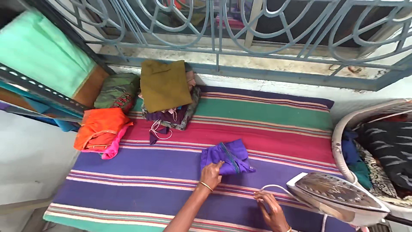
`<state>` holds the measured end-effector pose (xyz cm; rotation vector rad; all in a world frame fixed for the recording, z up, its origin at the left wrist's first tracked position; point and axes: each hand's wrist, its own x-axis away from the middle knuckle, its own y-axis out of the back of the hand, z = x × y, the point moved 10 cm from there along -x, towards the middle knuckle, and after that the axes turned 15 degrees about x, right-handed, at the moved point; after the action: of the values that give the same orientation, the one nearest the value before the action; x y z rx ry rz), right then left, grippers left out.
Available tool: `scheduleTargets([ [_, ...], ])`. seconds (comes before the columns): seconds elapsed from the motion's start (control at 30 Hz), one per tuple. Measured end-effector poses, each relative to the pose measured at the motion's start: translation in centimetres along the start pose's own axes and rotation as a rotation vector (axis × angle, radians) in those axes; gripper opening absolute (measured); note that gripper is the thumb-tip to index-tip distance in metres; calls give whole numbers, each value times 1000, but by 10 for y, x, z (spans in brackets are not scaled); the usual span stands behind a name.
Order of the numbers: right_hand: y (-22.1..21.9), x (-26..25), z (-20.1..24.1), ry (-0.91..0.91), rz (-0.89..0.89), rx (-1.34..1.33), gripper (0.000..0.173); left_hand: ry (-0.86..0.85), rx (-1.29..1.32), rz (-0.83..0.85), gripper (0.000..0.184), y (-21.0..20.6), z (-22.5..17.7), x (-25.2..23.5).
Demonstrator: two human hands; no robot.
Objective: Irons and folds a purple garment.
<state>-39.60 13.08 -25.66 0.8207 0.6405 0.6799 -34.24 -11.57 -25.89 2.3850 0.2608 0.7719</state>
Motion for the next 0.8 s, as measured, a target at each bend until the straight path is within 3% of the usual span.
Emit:
scheduleTargets([
  [0.17,29,16,-17,-128,-49,-86,22,29,671,-41,23,51,-9,11],
  [0.27,44,34,-33,-209,-51,-87,24,129,1116,-71,15,29,19,17],
  [0.33,51,52,-49,-279,-37,-99,24,235,1240,-64,17,-4,46,19],
  [0.47,66,90,-86,-583,-10,-232,26,356,1168,-165,34,-46,94,22],
  [0.57,79,116,-112,-809,-83,-295,29,301,948,-290,68,-33,92,29],
  [0.63,82,118,-115,-813,-84,-302,26,167,631,-444,78,-13,75,38],
  [0.73,77,112,-109,-798,-70,-306,22,-224,157,-698,45,-4,32,56],
  [0.8,69,115,-112,-942,-60,-349,22,-344,-1,-714,26,-13,16,58],
])
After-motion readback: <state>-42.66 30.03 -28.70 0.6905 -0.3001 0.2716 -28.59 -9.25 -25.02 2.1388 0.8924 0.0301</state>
